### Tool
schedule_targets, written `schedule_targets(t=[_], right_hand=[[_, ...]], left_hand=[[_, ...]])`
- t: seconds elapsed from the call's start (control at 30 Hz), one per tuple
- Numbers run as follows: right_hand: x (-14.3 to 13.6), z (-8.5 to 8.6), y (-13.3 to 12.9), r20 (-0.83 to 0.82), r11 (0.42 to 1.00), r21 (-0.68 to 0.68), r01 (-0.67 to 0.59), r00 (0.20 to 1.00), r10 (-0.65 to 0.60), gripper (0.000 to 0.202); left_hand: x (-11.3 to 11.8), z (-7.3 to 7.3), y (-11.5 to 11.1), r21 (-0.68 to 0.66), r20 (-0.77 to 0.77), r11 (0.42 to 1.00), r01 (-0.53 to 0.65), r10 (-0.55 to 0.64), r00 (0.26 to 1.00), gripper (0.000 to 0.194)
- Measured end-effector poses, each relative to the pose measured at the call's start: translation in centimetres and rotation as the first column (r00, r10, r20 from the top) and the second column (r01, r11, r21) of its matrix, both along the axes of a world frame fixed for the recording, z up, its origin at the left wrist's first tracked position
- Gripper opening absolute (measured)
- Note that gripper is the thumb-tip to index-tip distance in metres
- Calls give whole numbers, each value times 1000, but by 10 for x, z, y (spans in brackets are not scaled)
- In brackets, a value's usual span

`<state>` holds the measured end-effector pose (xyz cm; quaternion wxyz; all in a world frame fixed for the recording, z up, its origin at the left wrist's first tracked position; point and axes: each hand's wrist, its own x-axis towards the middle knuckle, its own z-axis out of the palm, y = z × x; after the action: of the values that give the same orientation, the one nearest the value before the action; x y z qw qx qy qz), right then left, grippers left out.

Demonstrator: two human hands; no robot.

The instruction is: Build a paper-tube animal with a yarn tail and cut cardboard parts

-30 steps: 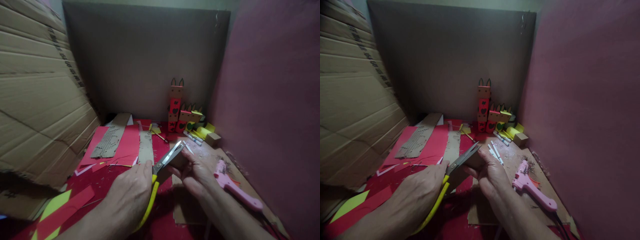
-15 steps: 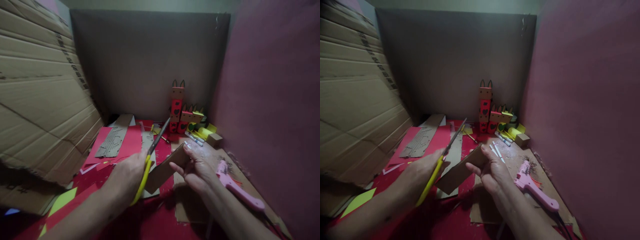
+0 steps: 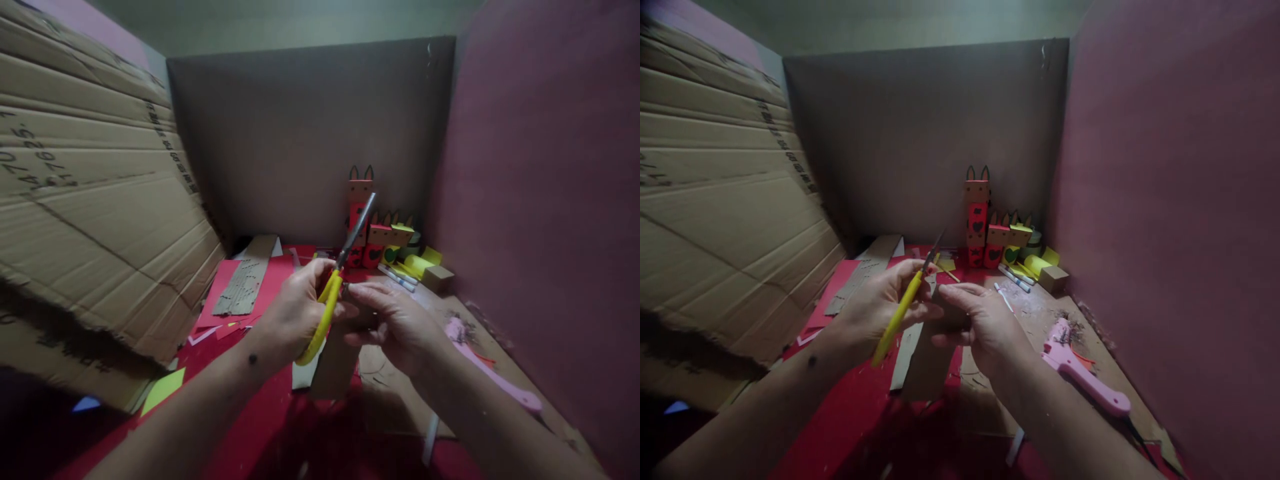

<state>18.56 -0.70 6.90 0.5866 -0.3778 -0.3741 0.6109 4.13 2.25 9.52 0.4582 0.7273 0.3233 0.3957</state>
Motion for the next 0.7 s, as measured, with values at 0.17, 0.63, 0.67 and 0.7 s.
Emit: schedule_targets(t=[0.17, 0.63, 0.67, 0.7], right_hand=[[-11, 21, -2, 131, 995, 91, -39, 991, 26, 17], [-1, 0, 1, 282, 932, -4, -362, 894, 349, 17], [-2, -7, 0, 307, 933, -34, -359, 885, 351, 12], [-4, -14, -1, 300, 935, -62, -350, 887, 352, 9]], left_hand=[[-3, 9, -3, 120, -32, 993, -20, 24, 999, 37], [-16, 13, 15, -188, 176, 982, -35, 68, 982, 39], [-16, 11, 19, -215, 195, 977, -12, 55, 979, 39], [-16, 9, 22, -240, 217, 971, 12, 41, 975, 37]])
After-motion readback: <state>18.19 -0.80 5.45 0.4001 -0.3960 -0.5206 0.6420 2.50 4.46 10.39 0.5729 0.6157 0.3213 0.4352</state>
